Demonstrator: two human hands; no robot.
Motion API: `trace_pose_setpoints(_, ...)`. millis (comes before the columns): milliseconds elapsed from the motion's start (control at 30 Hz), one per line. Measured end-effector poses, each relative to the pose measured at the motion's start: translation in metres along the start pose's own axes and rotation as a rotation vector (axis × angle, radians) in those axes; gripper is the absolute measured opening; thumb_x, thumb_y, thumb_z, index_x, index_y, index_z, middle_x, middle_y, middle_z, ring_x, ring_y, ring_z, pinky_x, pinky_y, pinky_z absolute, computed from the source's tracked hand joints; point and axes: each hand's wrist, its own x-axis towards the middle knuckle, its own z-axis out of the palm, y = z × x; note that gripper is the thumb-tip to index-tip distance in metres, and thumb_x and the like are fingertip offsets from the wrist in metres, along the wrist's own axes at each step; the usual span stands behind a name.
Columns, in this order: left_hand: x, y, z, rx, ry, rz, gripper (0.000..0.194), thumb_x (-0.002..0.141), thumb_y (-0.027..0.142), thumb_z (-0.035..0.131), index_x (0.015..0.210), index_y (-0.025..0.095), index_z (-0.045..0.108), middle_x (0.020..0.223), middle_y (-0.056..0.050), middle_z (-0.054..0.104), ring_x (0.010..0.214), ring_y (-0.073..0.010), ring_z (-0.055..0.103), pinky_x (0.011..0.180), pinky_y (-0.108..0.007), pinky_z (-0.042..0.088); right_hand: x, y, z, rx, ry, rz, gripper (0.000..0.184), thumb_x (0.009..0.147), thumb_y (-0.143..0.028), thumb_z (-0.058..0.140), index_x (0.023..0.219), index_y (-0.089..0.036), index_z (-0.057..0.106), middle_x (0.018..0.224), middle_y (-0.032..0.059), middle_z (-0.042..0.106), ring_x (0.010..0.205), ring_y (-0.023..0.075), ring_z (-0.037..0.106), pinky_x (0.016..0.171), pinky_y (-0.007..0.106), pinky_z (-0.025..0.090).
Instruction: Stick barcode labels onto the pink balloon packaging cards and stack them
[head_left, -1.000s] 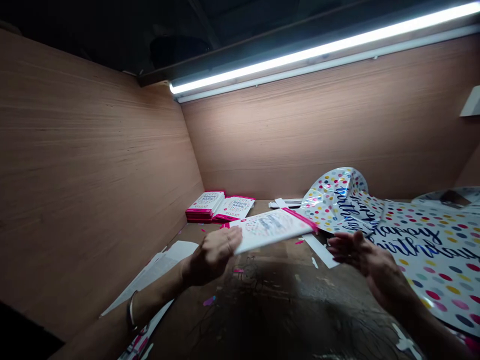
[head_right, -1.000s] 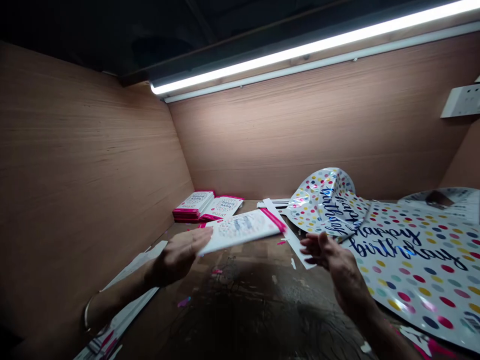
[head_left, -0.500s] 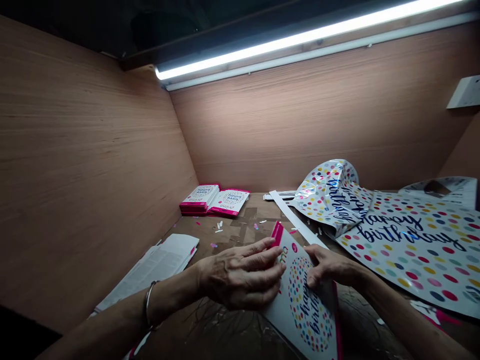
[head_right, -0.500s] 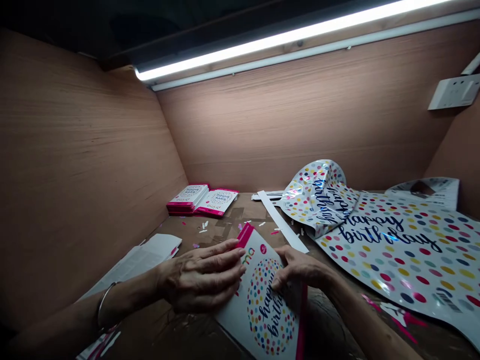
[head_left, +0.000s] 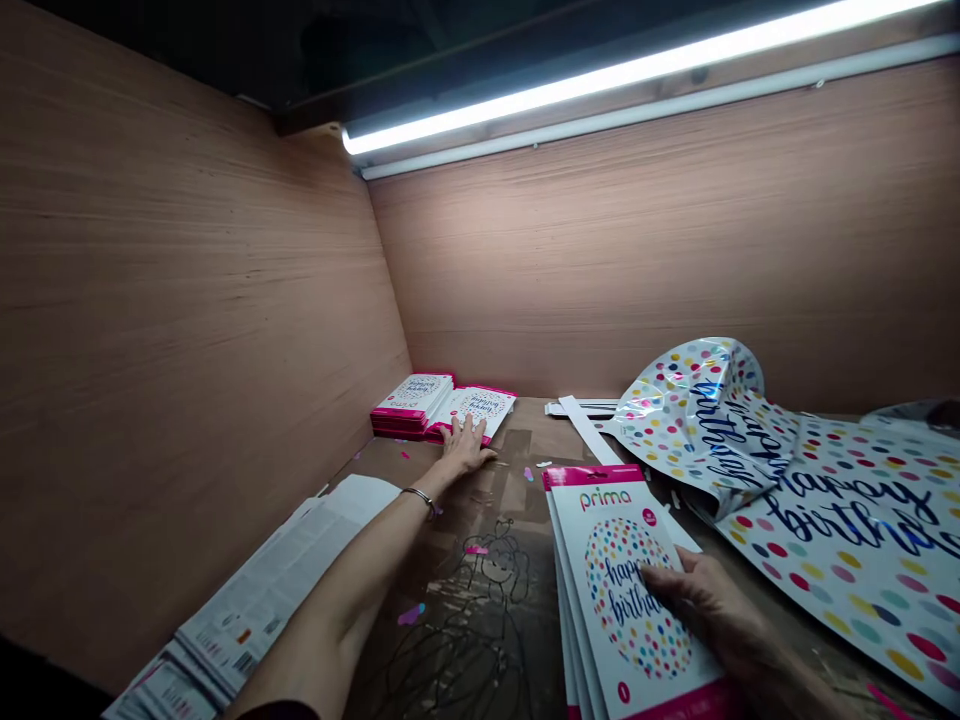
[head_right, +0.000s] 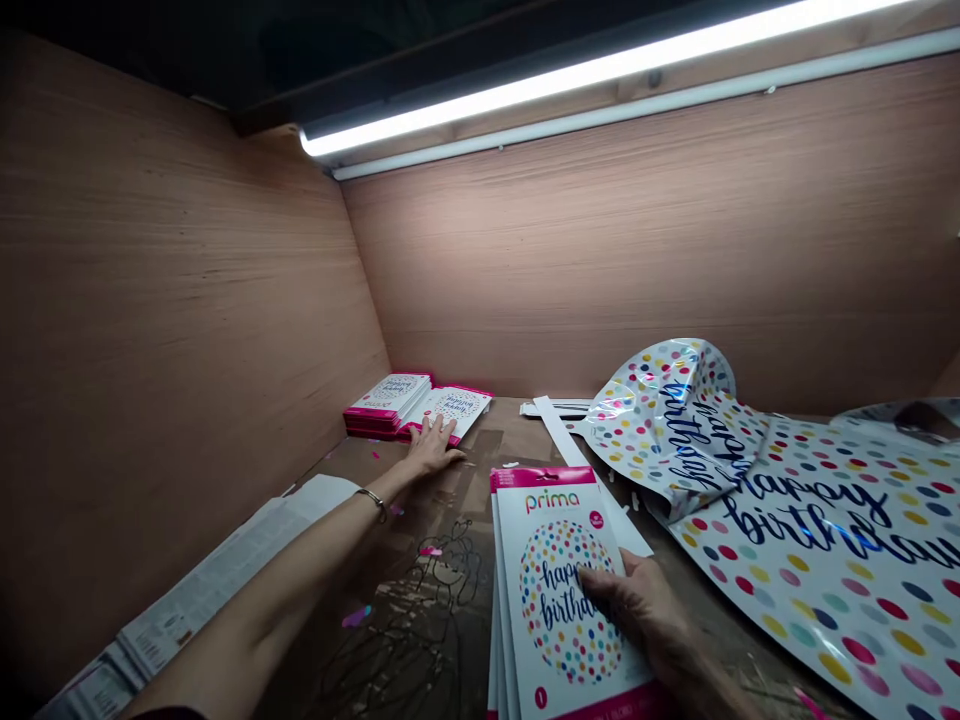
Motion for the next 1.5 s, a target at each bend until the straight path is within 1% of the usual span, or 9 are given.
trace_pose_setpoints(133,0.011,0.005,0.009,0.009,0.018,-0.064,0.04,0.085,0.037,0.051,0.119,0.017,0.048,0.125,-0.011,0.048,0.113,-0.0272,0.046,0.092,-0.052,0.039,0.001,-0.001,-0.001,-0.007,0.045,-0.014,0.058,0.053,-0.029,0.08,0.104,-0.009,0.062,0.08,0.0145,0.071,0.074,0.0313,0.067,0.072,0.042,0.053)
trace_pose_setpoints(333,0.018,-0.007,0.003,-0.071,0.05,-0.062,0.033,0.086,0.034,0.051,0.114,0.016,0.051,0.117,-0.009,0.052,0.102,-0.0225,0.053,0.085,-0.045,0.046,0.002,-0.004,0.0,-0.044,0.026,-0.016,0.044,0.055,-0.028,0.078,0.093,-0.01,0.064,0.082,0.014,0.07,0.075,0.0307,0.066,0.073,0.044,0.052)
trace_pose_setpoints(567,0.024,-0.019,-0.017,-0.315,0.075,-0.063,0.028,0.086,0.032,0.052,0.108,0.014,0.054,0.107,-0.008,0.057,0.091,-0.0189,0.058,0.078,-0.04,0.049,0.004,-0.001,-0.001,-0.045,0.043,-0.031,0.056,0.053,-0.027,0.079,0.103,-0.009,0.062,0.077,0.0122,0.071,0.072,0.0298,0.067,0.07,0.042,0.053)
trace_pose_setpoints(733,0.024,-0.021,-0.048,-0.567,0.291,-0.08,0.027,0.086,0.034,0.051,0.104,0.014,0.056,0.101,-0.006,0.06,0.086,-0.0172,0.059,0.075,-0.038,0.05,0.006,0.002,-0.002,-0.065,0.035,-0.054,0.056,0.052,-0.029,0.079,0.103,-0.009,0.062,0.076,0.0117,0.071,0.07,0.0299,0.067,0.068,0.041,0.054)
trace_pose_setpoints(933,-0.042,-0.005,-0.117,-0.896,0.543,0.096,0.046,0.089,0.045,0.03,0.088,0.012,0.061,0.088,-0.01,0.067,0.082,-0.0201,0.063,0.075,-0.037,0.05,0.01,0.003,-0.002,-0.078,0.017,-0.06,0.046,0.052,-0.031,0.079,0.09,-0.009,0.065,0.073,0.0115,0.071,0.069,0.029,0.067,0.069,0.041,0.053)
trace_pose_setpoints(1033,-0.102,0.02,-0.138,-1.264,0.577,0.435,0.034,0.084,0.038,0.042,0.067,0.016,0.061,0.079,-0.009,0.068,0.082,-0.0238,0.064,0.077,-0.043,0.049,0.011,0.002,-0.003,-0.13,0.008,-0.086,0.036,0.053,-0.028,0.078,0.082,-0.01,0.067,0.071,0.011,0.071,0.066,0.0281,0.066,0.064,0.038,0.053)
trace_pose_setpoints(1200,-0.162,0.067,-0.125,-1.262,0.357,0.749,0.026,0.082,0.022,0.05,0.058,0.017,0.06,0.064,-0.006,0.064,0.071,-0.022,0.063,0.066,-0.038,0.051,0.005,0.001,-0.004,-0.17,0.011,-0.152,0.032,0.059,-0.03,0.076,0.085,-0.014,0.067,0.078,0.0081,0.072,0.071,0.0266,0.066,0.064,0.034,0.052)
trace_pose_setpoints(1400,-0.147,0.084,-0.103,-1.181,0.313,0.779,0.033,0.086,0.024,0.045,0.055,0.017,0.056,0.063,-0.007,0.062,0.069,-0.0187,0.062,0.061,-0.031,0.049,-0.008,-0.004,0.001,-0.14,-0.004,-0.289,0.045,0.064,-0.045,0.072,0.096,-0.014,0.063,0.089,0.0093,0.07,0.081,0.0281,0.065,0.071,0.038,0.052)
trace_pose_setpoints(1500,-0.136,0.084,-0.094,-1.136,0.473,0.664,0.02,0.082,0.027,0.054,0.064,0.017,0.057,0.09,-0.011,0.066,0.091,-0.0215,0.06,0.079,-0.036,0.048,-0.013,-0.006,0.007,-0.194,0.036,-0.362,0.05,0.053,-0.032,0.081,0.095,-0.014,0.061,0.088,0.009,0.07,0.079,0.0276,0.064,0.071,0.037,0.052)
